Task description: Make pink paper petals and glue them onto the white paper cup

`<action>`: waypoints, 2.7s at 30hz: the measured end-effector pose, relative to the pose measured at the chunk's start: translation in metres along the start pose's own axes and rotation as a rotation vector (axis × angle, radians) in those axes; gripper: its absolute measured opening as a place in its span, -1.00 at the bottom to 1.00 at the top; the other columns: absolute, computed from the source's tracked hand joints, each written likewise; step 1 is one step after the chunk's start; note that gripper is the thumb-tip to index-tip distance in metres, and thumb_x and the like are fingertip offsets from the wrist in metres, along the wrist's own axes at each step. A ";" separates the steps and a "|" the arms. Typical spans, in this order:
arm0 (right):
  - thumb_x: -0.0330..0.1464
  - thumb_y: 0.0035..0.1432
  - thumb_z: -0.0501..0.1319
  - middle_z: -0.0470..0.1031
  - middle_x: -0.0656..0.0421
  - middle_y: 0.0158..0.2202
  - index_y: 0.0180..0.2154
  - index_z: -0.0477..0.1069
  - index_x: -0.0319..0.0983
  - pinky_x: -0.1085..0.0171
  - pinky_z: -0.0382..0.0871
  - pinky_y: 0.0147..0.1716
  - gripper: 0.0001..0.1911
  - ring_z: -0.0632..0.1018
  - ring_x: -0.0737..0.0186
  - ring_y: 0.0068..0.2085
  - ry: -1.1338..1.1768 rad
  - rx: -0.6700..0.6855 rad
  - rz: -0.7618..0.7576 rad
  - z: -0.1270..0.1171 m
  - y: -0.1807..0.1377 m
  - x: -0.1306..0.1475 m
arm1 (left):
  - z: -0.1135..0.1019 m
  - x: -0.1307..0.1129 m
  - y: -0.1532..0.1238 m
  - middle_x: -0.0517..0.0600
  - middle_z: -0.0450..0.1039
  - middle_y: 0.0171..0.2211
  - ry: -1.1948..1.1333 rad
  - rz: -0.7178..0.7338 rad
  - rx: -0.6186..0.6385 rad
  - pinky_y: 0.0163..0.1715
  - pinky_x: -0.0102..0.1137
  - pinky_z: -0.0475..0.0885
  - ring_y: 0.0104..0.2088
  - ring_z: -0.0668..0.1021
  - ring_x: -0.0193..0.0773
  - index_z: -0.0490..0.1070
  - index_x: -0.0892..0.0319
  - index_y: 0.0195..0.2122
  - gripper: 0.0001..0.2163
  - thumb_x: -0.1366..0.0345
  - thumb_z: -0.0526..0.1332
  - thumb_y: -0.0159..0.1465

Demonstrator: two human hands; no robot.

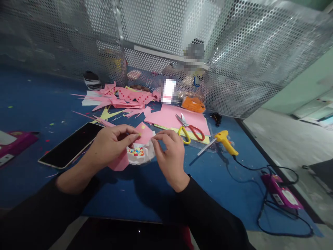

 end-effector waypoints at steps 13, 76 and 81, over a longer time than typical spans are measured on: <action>-0.37 0.22 0.33 0.49 0.12 -0.11 -0.30 0.54 -0.13 0.04 0.38 0.03 -0.98 0.52 0.12 -0.02 0.138 -0.027 0.085 -0.007 -0.001 0.007 | 0.011 -0.012 -0.011 -0.08 0.59 -0.35 0.075 0.141 0.050 -0.33 -0.41 0.36 -0.37 0.53 -0.30 0.58 0.13 -0.32 -0.86 0.29 0.22 0.30; -0.39 0.27 0.21 0.48 0.24 -0.37 -0.36 0.35 -0.15 0.19 0.34 -0.21 -0.88 0.48 0.24 -0.29 0.188 0.151 0.162 0.001 -0.005 0.005 | 0.020 -0.008 -0.011 -0.15 0.25 -0.63 -0.196 -0.086 0.290 -0.53 -0.42 0.22 -0.57 0.31 -0.35 0.28 0.13 -0.56 -0.65 0.09 0.13 0.33; -0.39 0.27 0.22 0.48 0.24 -0.37 -0.36 0.37 -0.16 0.19 0.34 -0.21 -0.89 0.49 0.24 -0.29 0.194 0.139 0.180 0.002 -0.006 0.005 | 0.021 -0.006 -0.011 -0.16 0.22 -0.63 -0.176 -0.059 0.282 -0.56 -0.44 0.17 -0.58 0.29 -0.36 0.33 0.15 -0.53 -0.71 0.11 0.16 0.28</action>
Point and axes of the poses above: each hand's wrist, its own y-axis towards the middle knuckle, its own z-axis out of the palm, x = y × z, the point moved 3 cm from there along y, towards the middle knuckle
